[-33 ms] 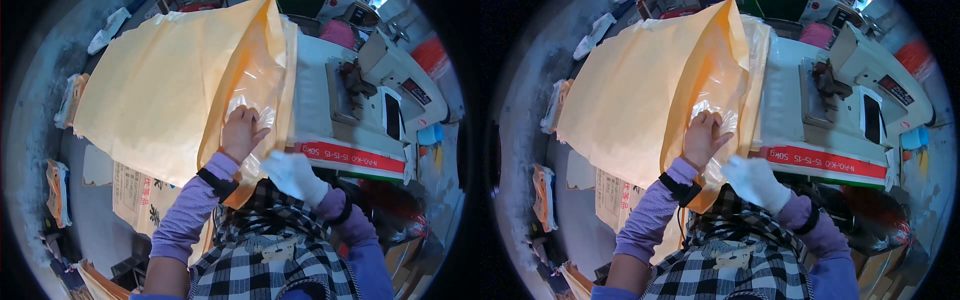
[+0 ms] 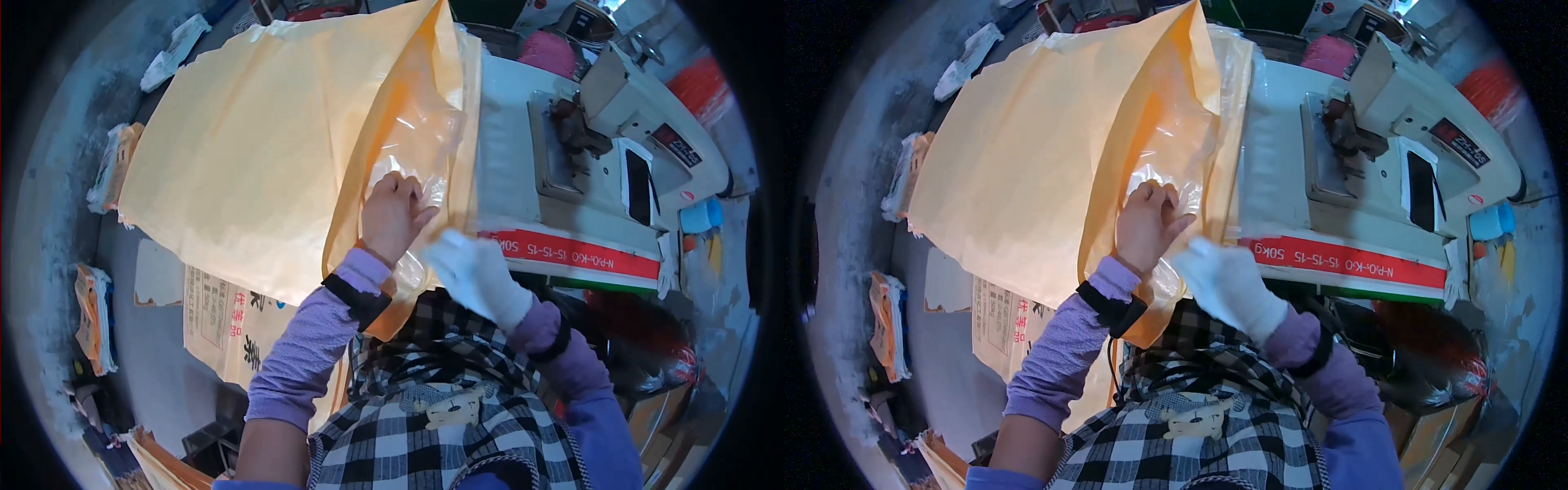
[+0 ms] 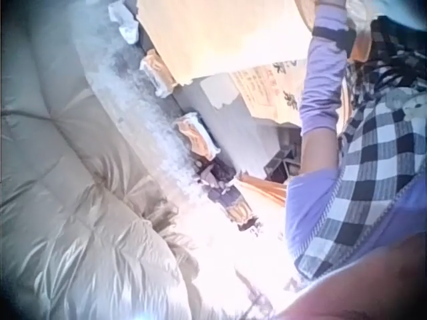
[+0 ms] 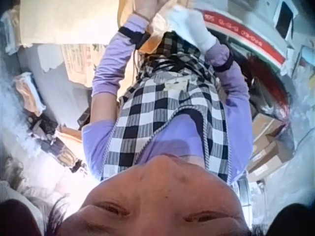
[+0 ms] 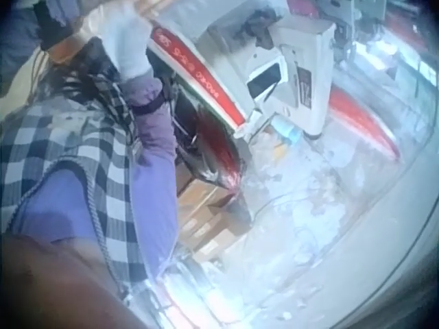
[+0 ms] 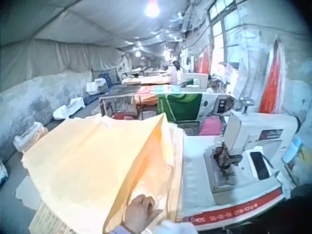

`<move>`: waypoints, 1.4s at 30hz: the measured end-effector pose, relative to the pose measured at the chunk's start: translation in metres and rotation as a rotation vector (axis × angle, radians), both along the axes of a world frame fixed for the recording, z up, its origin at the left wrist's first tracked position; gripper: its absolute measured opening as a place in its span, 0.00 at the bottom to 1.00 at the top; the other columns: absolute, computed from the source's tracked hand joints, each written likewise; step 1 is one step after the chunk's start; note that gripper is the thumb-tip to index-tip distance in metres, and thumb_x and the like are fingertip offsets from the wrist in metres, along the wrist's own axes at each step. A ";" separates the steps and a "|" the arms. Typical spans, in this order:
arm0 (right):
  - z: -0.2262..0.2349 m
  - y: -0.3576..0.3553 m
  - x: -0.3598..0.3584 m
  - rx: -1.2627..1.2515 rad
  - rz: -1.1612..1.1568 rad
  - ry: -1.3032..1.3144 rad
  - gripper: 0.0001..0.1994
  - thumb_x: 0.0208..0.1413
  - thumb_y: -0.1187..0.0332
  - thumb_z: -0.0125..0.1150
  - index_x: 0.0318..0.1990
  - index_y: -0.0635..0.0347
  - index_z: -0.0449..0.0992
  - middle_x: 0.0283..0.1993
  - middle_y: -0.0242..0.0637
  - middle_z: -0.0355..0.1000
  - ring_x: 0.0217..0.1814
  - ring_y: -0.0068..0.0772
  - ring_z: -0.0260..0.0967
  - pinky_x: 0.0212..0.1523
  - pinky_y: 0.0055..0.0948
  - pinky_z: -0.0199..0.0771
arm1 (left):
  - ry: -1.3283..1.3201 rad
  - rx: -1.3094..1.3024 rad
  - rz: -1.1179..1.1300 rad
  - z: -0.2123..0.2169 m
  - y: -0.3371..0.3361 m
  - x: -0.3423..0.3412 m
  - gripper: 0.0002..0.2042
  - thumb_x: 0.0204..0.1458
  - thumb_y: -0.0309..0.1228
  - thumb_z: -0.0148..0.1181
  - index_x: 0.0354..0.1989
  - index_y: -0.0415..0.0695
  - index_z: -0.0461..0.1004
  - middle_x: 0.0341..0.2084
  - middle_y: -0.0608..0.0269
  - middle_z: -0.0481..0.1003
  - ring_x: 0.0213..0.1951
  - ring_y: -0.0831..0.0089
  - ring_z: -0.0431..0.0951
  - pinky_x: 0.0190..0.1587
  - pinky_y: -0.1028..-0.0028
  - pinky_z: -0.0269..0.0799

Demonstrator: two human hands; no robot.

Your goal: The recorder is sewing industrial sacks/bags using a heavy-duty sewing machine.

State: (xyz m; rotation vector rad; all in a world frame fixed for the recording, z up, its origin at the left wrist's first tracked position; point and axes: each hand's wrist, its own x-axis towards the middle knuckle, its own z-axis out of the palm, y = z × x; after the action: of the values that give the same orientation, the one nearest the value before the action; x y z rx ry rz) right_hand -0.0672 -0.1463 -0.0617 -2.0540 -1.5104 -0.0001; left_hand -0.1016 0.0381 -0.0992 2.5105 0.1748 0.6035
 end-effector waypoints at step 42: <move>-0.048 0.030 0.062 0.307 -0.400 0.995 0.16 0.57 0.66 0.58 0.20 0.65 0.70 0.15 0.32 0.63 0.17 0.22 0.59 0.21 0.26 0.60 | 0.234 0.255 0.154 -0.013 0.016 0.015 0.23 0.61 0.38 0.47 0.66 0.57 0.60 0.69 0.54 0.52 0.68 0.51 0.54 0.66 0.61 0.58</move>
State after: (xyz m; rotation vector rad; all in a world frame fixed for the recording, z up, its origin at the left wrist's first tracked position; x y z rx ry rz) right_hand -0.0051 -0.1163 -0.1097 -1.6481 -0.4514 0.5175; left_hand -0.0864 0.0545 -0.1126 2.8323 0.4043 0.4101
